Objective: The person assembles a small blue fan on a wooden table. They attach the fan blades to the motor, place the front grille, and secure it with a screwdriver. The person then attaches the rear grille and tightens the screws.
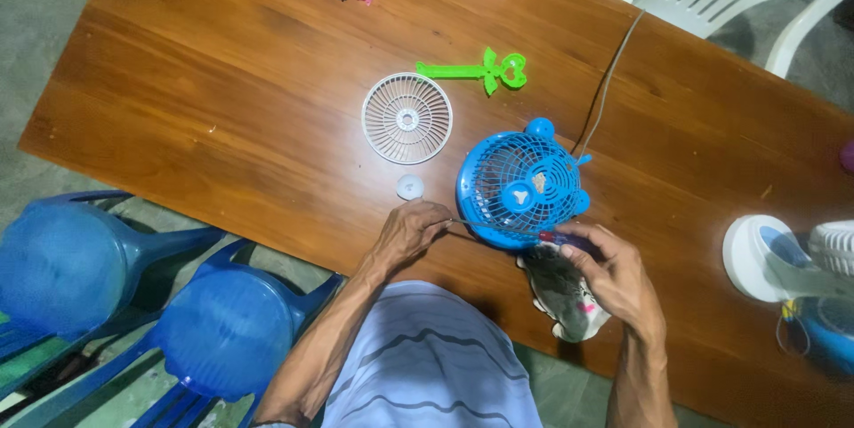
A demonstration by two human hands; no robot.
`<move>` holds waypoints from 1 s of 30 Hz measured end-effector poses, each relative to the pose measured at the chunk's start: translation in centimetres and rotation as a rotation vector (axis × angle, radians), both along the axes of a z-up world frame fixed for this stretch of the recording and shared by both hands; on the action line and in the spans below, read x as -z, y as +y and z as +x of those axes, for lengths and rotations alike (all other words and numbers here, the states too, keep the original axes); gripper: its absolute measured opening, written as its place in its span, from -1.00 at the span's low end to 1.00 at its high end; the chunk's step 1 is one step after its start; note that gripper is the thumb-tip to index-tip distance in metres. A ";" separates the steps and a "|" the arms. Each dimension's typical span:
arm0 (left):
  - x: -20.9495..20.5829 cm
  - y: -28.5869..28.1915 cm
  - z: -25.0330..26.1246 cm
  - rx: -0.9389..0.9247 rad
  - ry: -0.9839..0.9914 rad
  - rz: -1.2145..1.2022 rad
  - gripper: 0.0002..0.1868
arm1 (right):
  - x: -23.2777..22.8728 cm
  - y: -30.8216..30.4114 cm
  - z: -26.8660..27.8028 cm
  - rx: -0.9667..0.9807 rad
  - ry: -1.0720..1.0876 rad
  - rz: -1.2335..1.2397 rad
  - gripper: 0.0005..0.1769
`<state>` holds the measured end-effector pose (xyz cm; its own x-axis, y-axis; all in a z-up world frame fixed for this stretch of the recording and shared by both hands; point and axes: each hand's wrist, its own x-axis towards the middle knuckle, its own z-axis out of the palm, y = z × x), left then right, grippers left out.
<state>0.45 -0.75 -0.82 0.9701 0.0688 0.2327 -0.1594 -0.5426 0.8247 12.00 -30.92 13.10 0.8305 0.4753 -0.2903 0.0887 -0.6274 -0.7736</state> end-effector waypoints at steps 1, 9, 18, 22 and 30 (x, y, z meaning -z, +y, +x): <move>0.2 -0.3 0.2 0.009 -0.009 -0.003 -0.87 | -0.1 -0.2 0.1 0.025 0.024 -0.019 -0.65; -1.9 -2.5 1.1 -0.003 0.131 -0.172 -0.73 | -1.3 -1.6 0.1 0.149 0.091 -0.139 -0.64; 4.3 -5.8 1.3 -0.282 0.628 -0.608 -0.56 | -2.4 -2.7 -0.5 0.156 0.062 -0.180 -0.65; 7.4 -7.8 1.5 -0.311 0.842 -0.925 -0.63 | -3.1 -2.7 -0.8 0.169 0.054 -0.274 -0.63; 10.0 -8.9 2.9 -0.339 0.861 -1.042 -0.69 | -2.6 -2.3 -1.2 0.088 -0.027 -0.258 -0.66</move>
